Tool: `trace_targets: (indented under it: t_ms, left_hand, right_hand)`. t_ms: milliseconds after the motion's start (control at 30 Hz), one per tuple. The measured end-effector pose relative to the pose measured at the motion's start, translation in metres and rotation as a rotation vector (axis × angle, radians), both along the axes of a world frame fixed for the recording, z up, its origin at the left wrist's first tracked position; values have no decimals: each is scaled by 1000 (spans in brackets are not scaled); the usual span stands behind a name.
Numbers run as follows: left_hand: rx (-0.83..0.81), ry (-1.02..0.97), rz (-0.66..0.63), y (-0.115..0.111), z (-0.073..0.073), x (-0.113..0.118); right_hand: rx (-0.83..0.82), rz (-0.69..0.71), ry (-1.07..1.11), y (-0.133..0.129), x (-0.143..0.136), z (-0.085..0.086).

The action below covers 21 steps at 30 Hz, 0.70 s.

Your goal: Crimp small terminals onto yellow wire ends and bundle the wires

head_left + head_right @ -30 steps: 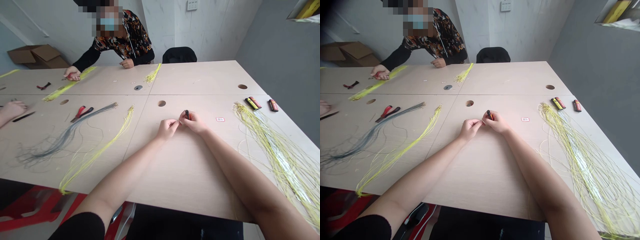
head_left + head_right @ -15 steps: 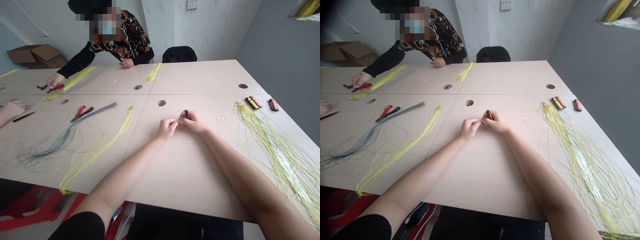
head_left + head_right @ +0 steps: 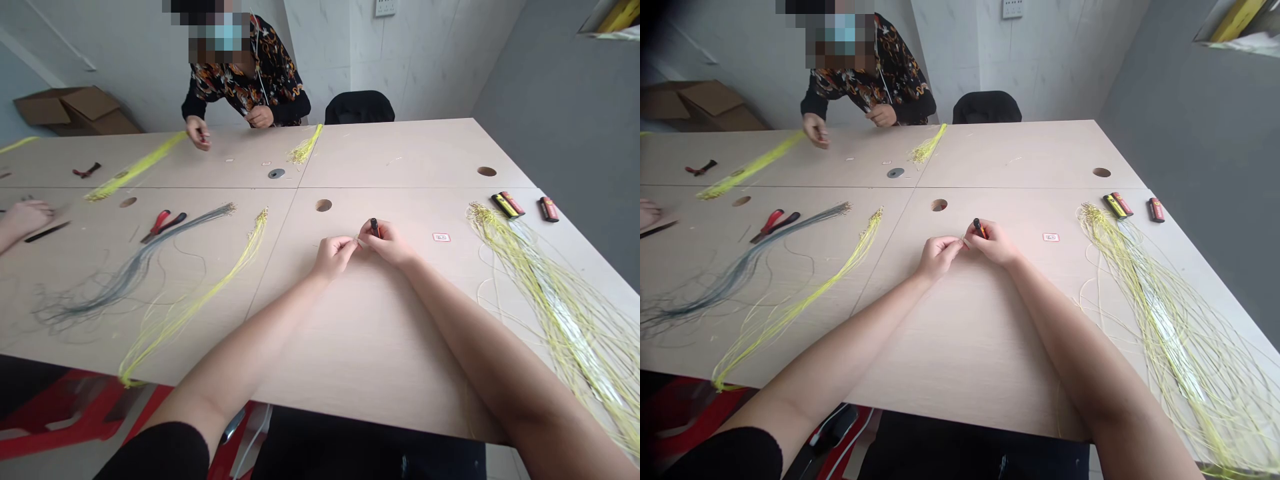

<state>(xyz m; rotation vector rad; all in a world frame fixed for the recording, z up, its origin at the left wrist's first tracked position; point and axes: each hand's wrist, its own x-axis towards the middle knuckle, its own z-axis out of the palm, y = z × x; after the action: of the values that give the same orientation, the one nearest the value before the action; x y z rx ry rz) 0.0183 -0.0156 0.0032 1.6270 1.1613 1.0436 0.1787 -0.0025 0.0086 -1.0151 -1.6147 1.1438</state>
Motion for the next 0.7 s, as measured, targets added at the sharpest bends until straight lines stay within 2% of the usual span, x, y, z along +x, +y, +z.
trace_targets:
  t_ms: [367, 533, 700]
  left_hand:
    - [30, -23, -3, -1, 0, -1]
    - [178, -23, 7, -5, 1, -2]
    - [355, -3, 20, -7, 2, -2]
  right_hand:
    - [-68, -52, 86, -1, 0, 0]
    - [-166, -76, 257, 4, 2, -9]
    - [-278, 9, 354, -2, -3, -4]
